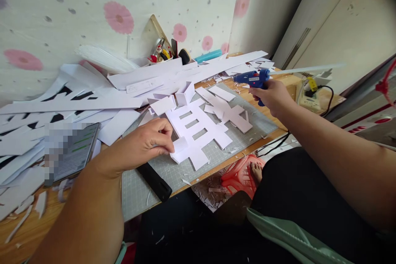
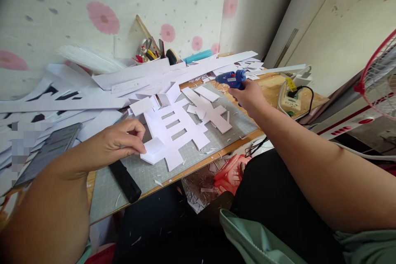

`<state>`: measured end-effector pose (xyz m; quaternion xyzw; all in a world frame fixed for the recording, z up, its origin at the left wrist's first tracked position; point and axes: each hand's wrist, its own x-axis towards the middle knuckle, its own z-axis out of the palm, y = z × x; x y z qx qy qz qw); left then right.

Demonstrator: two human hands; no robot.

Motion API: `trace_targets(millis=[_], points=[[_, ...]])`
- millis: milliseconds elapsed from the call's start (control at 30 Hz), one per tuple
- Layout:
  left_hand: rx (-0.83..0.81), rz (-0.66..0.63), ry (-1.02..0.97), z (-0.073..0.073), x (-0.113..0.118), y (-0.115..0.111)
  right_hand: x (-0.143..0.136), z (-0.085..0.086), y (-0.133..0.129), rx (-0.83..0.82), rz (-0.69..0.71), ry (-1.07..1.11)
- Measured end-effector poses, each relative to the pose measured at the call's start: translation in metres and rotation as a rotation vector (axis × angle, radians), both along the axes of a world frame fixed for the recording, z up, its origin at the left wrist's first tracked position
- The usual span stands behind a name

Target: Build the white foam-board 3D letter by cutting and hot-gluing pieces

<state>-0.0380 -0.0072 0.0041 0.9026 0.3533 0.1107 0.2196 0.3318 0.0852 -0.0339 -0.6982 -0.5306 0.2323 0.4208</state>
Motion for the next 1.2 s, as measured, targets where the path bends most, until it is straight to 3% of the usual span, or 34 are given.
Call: trace_targets(millis=[67, 200, 433, 533, 633, 800, 1000, 1067, 1133, 1200], points=[[-0.009, 0.001, 0.012, -0.001, -0.001, 0.001, -0.010, 0.006, -0.010, 0.016, 0.046, 0.065], [-0.008, -0.018, 0.007, 0.003, -0.005, 0.001, -0.019, 0.010, -0.015, -0.006, 0.082, -0.013], [-0.090, -0.016, -0.333, 0.018, -0.007, -0.010, 0.016, -0.018, 0.025, -0.121, 0.006, -0.236], [-0.140, -0.033, -0.458, 0.016, -0.006, -0.010, 0.027, -0.028, 0.037, -0.164, -0.014, -0.323], [-0.096, -0.004, -0.534, 0.012, -0.009, -0.008, 0.025, -0.027, 0.036, -0.187, -0.004, -0.408], [-0.045, 0.185, -0.537, 0.006, -0.024, -0.003, 0.018, -0.015, 0.025, -0.195, 0.044, -0.522], [-0.027, 0.535, -0.823, -0.004, -0.021, 0.007, 0.023, 0.012, -0.010, -0.157, 0.078, -0.663], [-0.048, 0.608, -0.975, -0.006, -0.014, 0.008, 0.009, 0.022, -0.030, -0.120, 0.144, -0.686], [-0.089, 0.622, -1.084, -0.006, -0.008, 0.009, -0.018, 0.028, -0.054, -0.038, 0.301, -0.676], [-0.098, 0.648, -1.105, -0.005, -0.004, 0.009, -0.056, 0.028, -0.081, 0.223, 0.731, -0.585]])
